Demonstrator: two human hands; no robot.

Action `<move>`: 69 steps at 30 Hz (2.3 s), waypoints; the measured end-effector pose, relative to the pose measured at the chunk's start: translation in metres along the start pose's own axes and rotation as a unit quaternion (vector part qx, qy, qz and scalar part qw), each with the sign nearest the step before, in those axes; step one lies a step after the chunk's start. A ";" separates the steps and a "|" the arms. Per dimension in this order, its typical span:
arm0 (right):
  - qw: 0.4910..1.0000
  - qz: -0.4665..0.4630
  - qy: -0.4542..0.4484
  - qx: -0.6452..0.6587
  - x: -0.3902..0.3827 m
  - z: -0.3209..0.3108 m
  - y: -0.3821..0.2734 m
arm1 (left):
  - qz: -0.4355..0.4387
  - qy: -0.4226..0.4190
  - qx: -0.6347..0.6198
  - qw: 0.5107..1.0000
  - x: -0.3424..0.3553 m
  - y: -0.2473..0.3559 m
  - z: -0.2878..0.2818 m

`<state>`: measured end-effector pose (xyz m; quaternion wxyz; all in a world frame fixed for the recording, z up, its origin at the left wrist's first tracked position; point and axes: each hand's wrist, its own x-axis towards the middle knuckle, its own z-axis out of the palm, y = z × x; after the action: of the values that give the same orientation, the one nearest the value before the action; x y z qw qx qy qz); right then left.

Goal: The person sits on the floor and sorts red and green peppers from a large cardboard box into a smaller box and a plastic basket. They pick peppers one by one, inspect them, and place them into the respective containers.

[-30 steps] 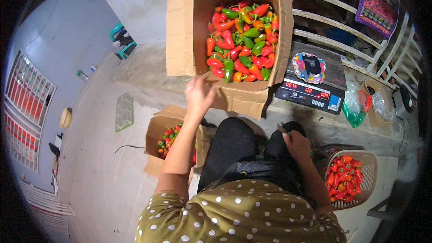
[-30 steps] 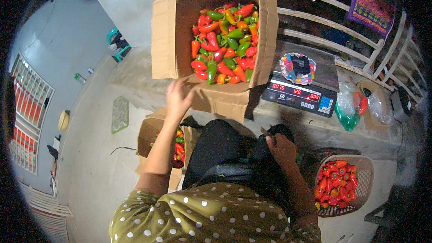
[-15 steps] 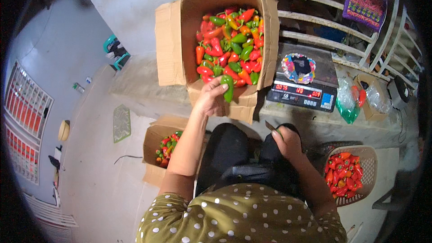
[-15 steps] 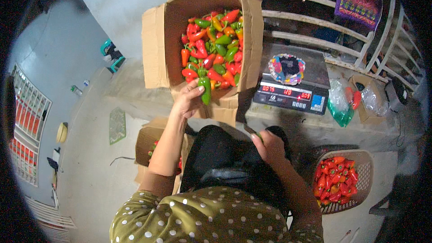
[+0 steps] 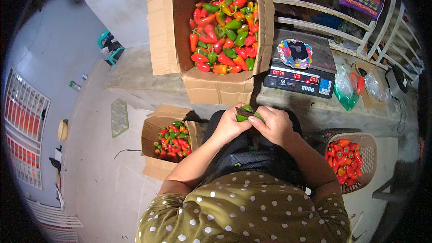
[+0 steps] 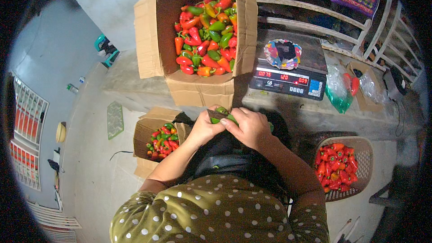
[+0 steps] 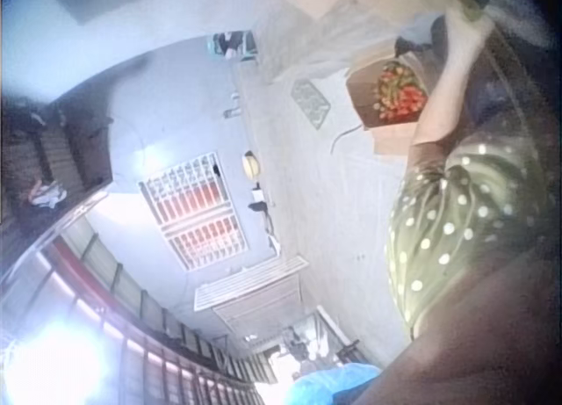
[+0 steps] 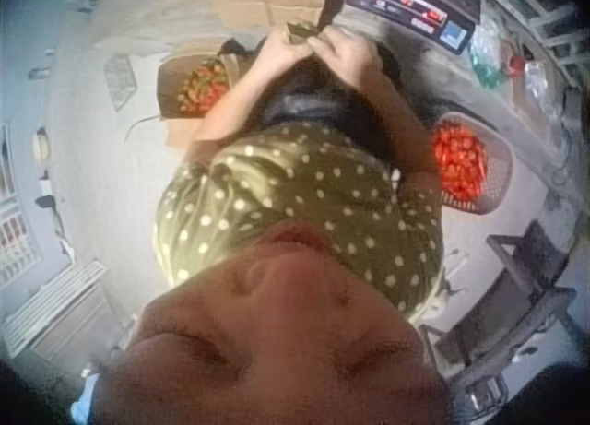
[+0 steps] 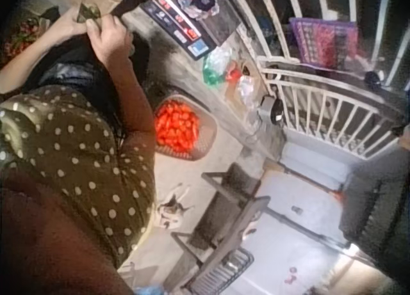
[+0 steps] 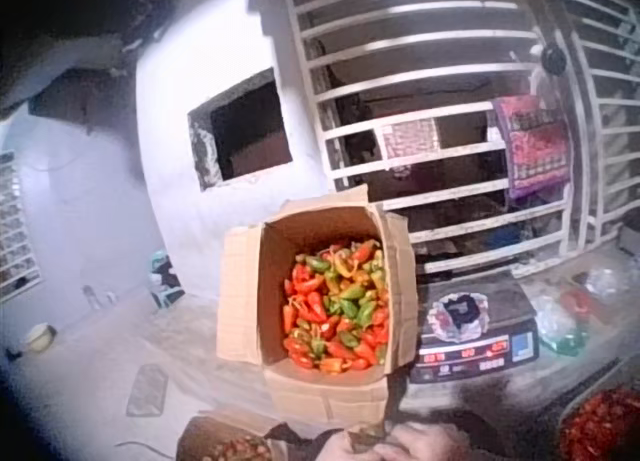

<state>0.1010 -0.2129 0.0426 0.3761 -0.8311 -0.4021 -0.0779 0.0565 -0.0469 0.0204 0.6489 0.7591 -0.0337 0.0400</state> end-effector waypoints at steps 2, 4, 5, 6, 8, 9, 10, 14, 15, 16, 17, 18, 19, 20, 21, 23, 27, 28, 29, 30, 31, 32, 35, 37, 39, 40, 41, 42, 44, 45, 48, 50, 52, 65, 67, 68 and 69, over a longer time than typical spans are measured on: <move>1.000 -0.008 -0.003 -0.010 -0.001 -0.002 -0.002 | -0.020 -0.001 -0.020 1.000 -0.002 0.006 0.001; 1.000 -0.017 -0.012 -0.019 -0.001 -0.006 -0.006 | -0.045 -0.007 -0.034 0.998 -0.005 0.009 0.000; 1.000 -0.010 -0.004 -0.026 -0.001 -0.005 -0.002 | -0.058 -0.011 -0.038 0.997 -0.007 0.010 -0.001; 0.999 -0.003 0.003 -0.032 -0.002 -0.002 0.007 | -0.072 -0.016 -0.042 0.996 -0.010 0.011 -0.002; 0.993 0.113 -0.012 -0.028 -0.007 0.000 0.038 | -0.071 -0.027 -0.039 0.996 -0.020 0.020 -0.008; 0.992 0.104 0.058 -0.042 -0.013 -0.002 0.056 | -0.063 -0.030 -0.038 0.997 -0.021 0.024 -0.013; 0.988 0.137 0.068 -0.031 -0.023 -0.005 0.078 | -0.042 -0.014 -0.076 0.996 -0.023 0.020 -0.017; 0.973 0.226 0.051 0.015 -0.035 -0.017 0.072 | -0.034 0.069 0.002 0.997 -0.022 -0.002 -0.045; 0.975 0.219 0.044 -0.007 -0.036 -0.013 0.074 | -0.057 0.111 0.015 0.992 -0.027 -0.009 -0.057; 0.975 0.215 0.040 -0.030 -0.043 -0.008 0.077 | -0.080 0.148 0.029 0.985 -0.032 -0.014 -0.068; 0.975 0.211 0.035 -0.052 -0.049 -0.004 0.081 | -0.121 0.207 0.018 0.971 -0.039 -0.022 -0.082; 0.974 0.216 0.025 -0.064 -0.056 0.001 0.086 | -0.159 0.265 0.008 0.951 -0.046 -0.033 -0.100; 0.972 0.220 0.015 -0.075 -0.061 0.007 0.092 | -0.179 0.300 0.044 0.936 -0.055 -0.047 -0.120; 0.971 0.223 0.006 -0.086 -0.066 0.012 0.097 | -0.197 0.335 0.080 0.918 -0.066 -0.066 -0.144; 0.970 0.225 -0.001 -0.088 -0.069 0.017 0.100 | -0.181 0.367 0.178 0.895 -0.085 -0.104 -0.174; 0.968 0.232 -0.017 -0.093 -0.074 0.028 0.103 | -0.213 0.416 0.344 0.814 -0.094 -0.110 -0.185; 0.971 0.189 -0.049 -0.139 -0.075 0.038 0.096 | -0.061 0.427 0.543 0.720 -0.067 -0.118 -0.200; 0.968 0.195 -0.050 -0.148 -0.078 0.038 0.097 | 0.018 0.406 0.525 0.748 -0.040 -0.100 -0.189; 0.966 0.199 -0.051 -0.157 -0.079 0.037 0.098 | 0.097 0.384 0.502 0.769 -0.008 -0.071 -0.168; 0.967 0.196 -0.048 -0.158 -0.079 0.036 0.098 | 0.122 0.360 0.518 0.766 0.019 -0.051 -0.154; 0.967 0.190 -0.047 -0.160 -0.077 0.035 0.096 | 0.144 0.339 0.533 0.762 0.044 -0.039 -0.144; 0.968 0.185 -0.044 -0.163 -0.076 0.035 0.095 | 0.175 0.321 0.521 0.771 0.070 -0.037 -0.138; 0.963 0.184 -0.055 -0.187 -0.079 0.035 0.096 | 0.008 0.266 0.621 0.737 0.136 -0.031 -0.116; 0.961 0.196 -0.042 -0.192 -0.079 0.035 0.096 | -0.074 0.236 0.653 0.716 0.166 -0.038 -0.116; 0.960 0.196 -0.018 -0.198 -0.083 0.038 0.099 | -0.115 0.229 0.649 0.717 0.182 -0.045 -0.122; 0.962 0.196 -0.008 -0.191 -0.085 0.038 0.098 | -0.104 0.227 0.645 0.722 0.184 -0.042 -0.120; 0.964 0.193 0.002 -0.184 -0.085 0.038 0.098 | -0.096 0.228 0.640 0.727 0.183 -0.040 -0.118; 0.966 0.188 0.010 -0.177 -0.084 0.037 0.098 | -0.088 0.230 0.635 0.732 0.180 -0.038 -0.118; 0.966 0.215 -0.001 -0.140 -0.082 0.035 0.098 | -0.020 0.236 0.503 0.831 0.170 -0.027 -0.118; 0.966 0.227 -0.008 -0.122 -0.080 0.033 0.098 | -0.006 0.212 0.362 0.908 0.161 -0.022 -0.121; 0.980 0.190 -0.005 -0.050 -0.070 0.026 0.089 | -0.021 0.074 -0.127 0.989 0.103 0.022 -0.098; 0.990 0.138 0.020 0.022 -0.054 0.019 0.068 | -0.017 -0.040 -0.362 0.931 0.072 0.015 -0.088; 0.991 0.106 0.031 0.071 -0.037 0.011 0.043 | -0.044 -0.086 -0.460 0.883 0.046 0.001 -0.076; 0.986 0.020 -0.039 0.161 -0.009 0.009 0.002 | -0.119 -0.099 -0.327 0.932 -0.016 -0.009 -0.004; 0.985 0.023 -0.037 0.169 -0.009 0.007 -0.001 | -0.111 -0.109 -0.326 0.932 -0.017 -0.009 0.001; 0.987 0.018 -0.038 0.156 -0.009 0.005 -0.002 | -0.107 -0.114 -0.327 0.932 -0.018 -0.007 0.003; 0.989 0.012 -0.039 0.143 -0.009 0.003 -0.004 | -0.122 -0.121 -0.329 0.928 -0.020 -0.004 0.004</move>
<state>0.0918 -0.2144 0.0389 0.4757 -0.7760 -0.4137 0.0172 0.0371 -0.0498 0.0139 0.8530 0.5002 -0.0304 -0.1455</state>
